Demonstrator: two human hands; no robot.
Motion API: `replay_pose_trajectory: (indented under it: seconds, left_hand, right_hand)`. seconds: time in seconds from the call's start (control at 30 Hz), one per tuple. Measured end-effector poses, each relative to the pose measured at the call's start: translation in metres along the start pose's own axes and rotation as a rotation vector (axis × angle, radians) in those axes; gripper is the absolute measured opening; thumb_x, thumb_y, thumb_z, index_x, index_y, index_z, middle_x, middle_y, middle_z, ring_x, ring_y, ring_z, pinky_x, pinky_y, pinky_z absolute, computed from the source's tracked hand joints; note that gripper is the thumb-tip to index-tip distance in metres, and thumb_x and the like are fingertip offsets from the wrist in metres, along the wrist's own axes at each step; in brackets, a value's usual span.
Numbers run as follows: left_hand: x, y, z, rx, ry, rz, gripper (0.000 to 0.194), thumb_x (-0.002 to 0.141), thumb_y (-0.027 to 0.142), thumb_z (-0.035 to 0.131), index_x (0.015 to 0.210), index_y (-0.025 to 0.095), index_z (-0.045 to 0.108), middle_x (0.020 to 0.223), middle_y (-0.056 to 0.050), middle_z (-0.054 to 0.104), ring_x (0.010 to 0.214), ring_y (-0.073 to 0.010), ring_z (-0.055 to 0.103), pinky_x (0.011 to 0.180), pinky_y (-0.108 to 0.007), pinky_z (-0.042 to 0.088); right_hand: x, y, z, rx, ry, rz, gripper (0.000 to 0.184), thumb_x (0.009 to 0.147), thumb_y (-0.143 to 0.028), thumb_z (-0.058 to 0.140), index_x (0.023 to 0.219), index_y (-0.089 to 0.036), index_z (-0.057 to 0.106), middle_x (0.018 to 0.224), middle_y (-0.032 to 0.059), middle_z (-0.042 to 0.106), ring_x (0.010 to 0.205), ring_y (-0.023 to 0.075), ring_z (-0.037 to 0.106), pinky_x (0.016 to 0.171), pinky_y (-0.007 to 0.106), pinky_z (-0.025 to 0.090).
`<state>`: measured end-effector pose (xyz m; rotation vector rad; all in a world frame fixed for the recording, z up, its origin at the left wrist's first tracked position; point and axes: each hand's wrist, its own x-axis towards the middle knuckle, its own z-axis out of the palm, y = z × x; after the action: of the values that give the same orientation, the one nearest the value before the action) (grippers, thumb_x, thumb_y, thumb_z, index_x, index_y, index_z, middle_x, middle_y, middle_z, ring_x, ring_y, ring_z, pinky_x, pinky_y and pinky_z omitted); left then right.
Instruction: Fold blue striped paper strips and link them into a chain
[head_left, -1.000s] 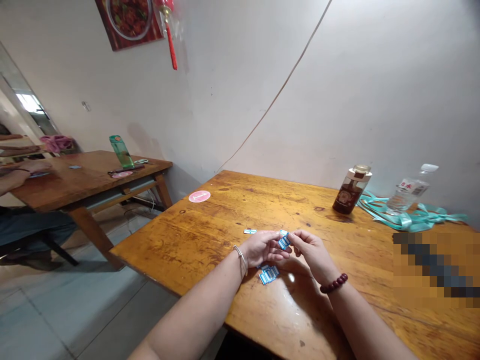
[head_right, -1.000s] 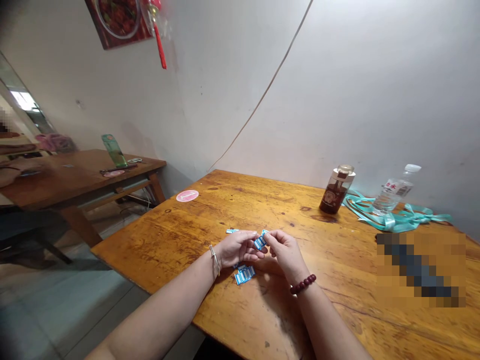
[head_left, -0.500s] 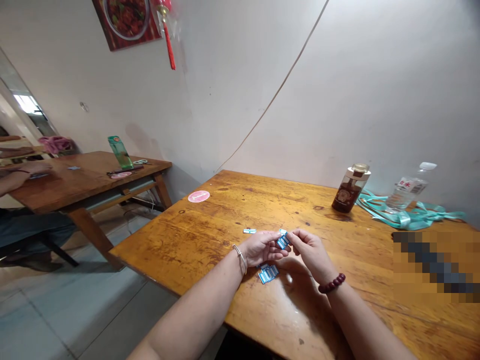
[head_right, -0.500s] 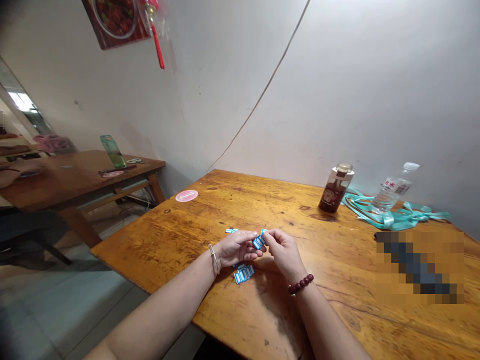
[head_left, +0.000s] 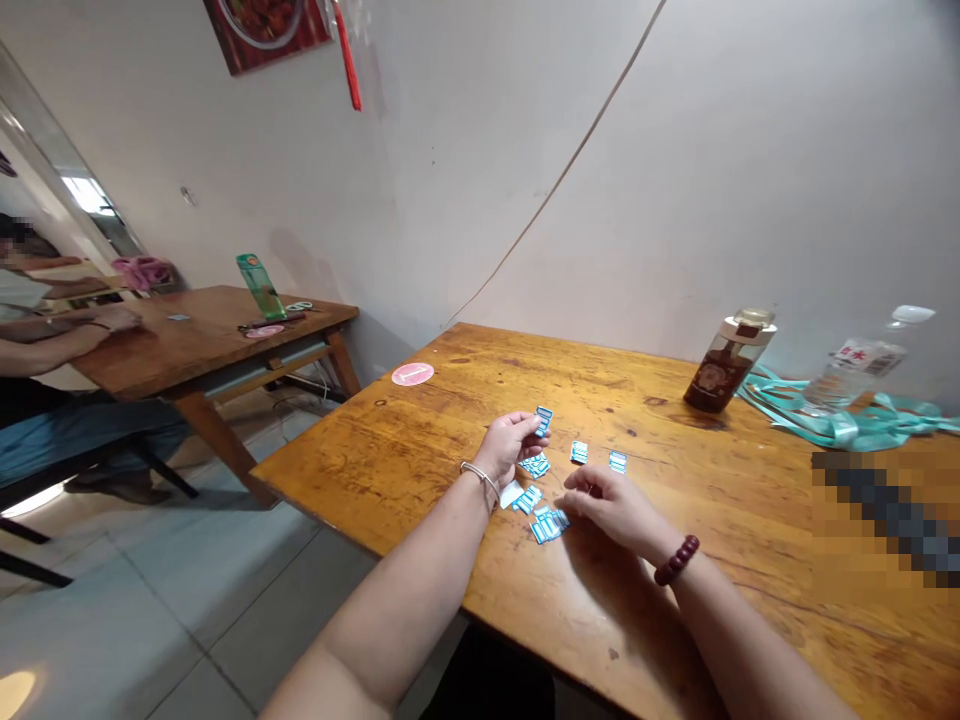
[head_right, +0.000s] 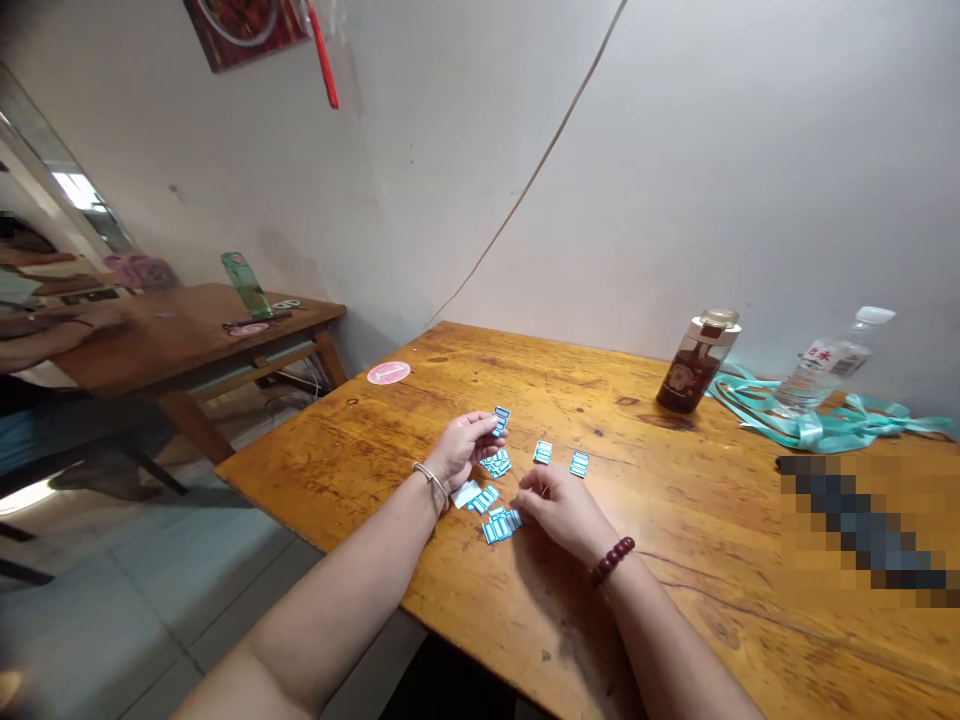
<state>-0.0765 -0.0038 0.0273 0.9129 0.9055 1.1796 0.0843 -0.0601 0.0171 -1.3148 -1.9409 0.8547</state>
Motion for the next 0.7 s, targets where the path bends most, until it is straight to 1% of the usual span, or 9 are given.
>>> replay_pose_trajectory:
  seconds: [0.07,0.17,0.23,0.3,0.43,0.5,0.57,0.63,0.7]
  left_hand:
    - [0.002,0.001,-0.002,-0.022,0.034,0.028,0.018,0.065,0.03,0.06,0.072,0.013,0.055,0.069,-0.005,0.061,0.055,-0.0071,0.056,0.047,-0.014,0.042]
    - [0.002,0.0,-0.003,-0.022,0.053,0.051,0.02,0.065,0.031,0.06,0.073,0.014,0.055,0.069,-0.004,0.061,0.053,-0.0067,0.056,0.046,-0.014,0.041]
    - [0.002,0.0,-0.002,-0.017,0.072,0.059,0.02,0.064,0.03,0.061,0.073,0.014,0.055,0.068,-0.004,0.061,0.052,-0.0064,0.055,0.046,-0.014,0.041]
    - [0.002,0.001,-0.002,-0.018,0.095,0.066,0.019,0.064,0.03,0.06,0.073,0.014,0.055,0.067,-0.004,0.061,0.05,-0.0062,0.055,0.045,-0.014,0.04]
    - [0.003,0.004,-0.001,-0.032,0.13,0.068,0.017,0.065,0.028,0.06,0.072,0.014,0.054,0.066,-0.004,0.061,0.05,-0.0059,0.054,0.044,-0.014,0.039]
    - [0.003,0.005,-0.001,-0.042,0.139,0.072,0.017,0.064,0.028,0.06,0.072,0.014,0.054,0.066,-0.004,0.061,0.049,-0.0057,0.054,0.044,-0.014,0.039]
    - [0.003,0.005,-0.001,-0.049,0.141,0.077,0.017,0.064,0.028,0.06,0.071,0.014,0.054,0.066,-0.004,0.061,0.049,-0.0057,0.054,0.044,-0.014,0.039]
    - [0.002,0.005,-0.001,-0.053,0.139,0.079,0.018,0.063,0.029,0.06,0.071,0.014,0.054,0.066,-0.004,0.061,0.049,-0.0058,0.054,0.044,-0.014,0.039]
    - [0.002,0.004,-0.002,-0.053,0.133,0.083,0.019,0.063,0.029,0.061,0.071,0.014,0.054,0.065,-0.003,0.061,0.049,-0.006,0.054,0.045,-0.014,0.039]
  right_hand:
    - [-0.003,-0.002,0.007,-0.124,-0.089,-0.065,0.012,0.07,-0.026,0.051,0.074,-0.018,0.058,0.069,0.0011,0.055,0.06,0.0113,0.047,0.054,0.022,0.035]
    - [-0.007,-0.008,0.014,-0.266,-0.126,-0.176,0.014,0.067,-0.022,0.053,0.08,-0.021,0.059,0.076,0.002,0.053,0.066,0.0121,0.047,0.059,0.022,0.035]
    - [-0.009,-0.012,0.014,-0.315,-0.147,-0.21,0.015,0.065,-0.021,0.055,0.079,-0.022,0.059,0.077,0.0021,0.053,0.068,0.0128,0.047,0.061,0.022,0.035]
    - [-0.009,-0.012,0.012,-0.334,-0.163,-0.209,0.011,0.064,-0.02,0.055,0.075,-0.021,0.058,0.075,0.0018,0.052,0.068,0.0128,0.046,0.06,0.022,0.034]
    - [-0.009,-0.004,0.007,-0.276,-0.19,-0.145,0.005,0.064,-0.019,0.054,0.068,-0.019,0.056,0.072,0.0009,0.053,0.065,0.0118,0.046,0.058,0.021,0.034]
    - [-0.006,0.002,0.004,-0.189,-0.232,-0.051,0.004,0.065,-0.02,0.052,0.068,-0.018,0.055,0.068,0.0002,0.054,0.062,0.0112,0.046,0.054,0.021,0.034]
    - [-0.003,0.007,0.001,-0.096,-0.256,0.061,0.007,0.068,-0.022,0.049,0.067,-0.018,0.054,0.063,-0.0005,0.054,0.057,0.0103,0.045,0.05,0.02,0.033]
    - [-0.001,0.011,-0.002,-0.031,-0.235,0.134,0.012,0.07,-0.025,0.047,0.065,-0.017,0.054,0.059,-0.001,0.053,0.054,0.0097,0.044,0.049,0.02,0.033]
    - [0.001,0.013,-0.005,0.005,-0.202,0.164,0.014,0.069,-0.027,0.047,0.063,-0.016,0.053,0.057,-0.0013,0.052,0.053,0.0092,0.043,0.049,0.02,0.033]
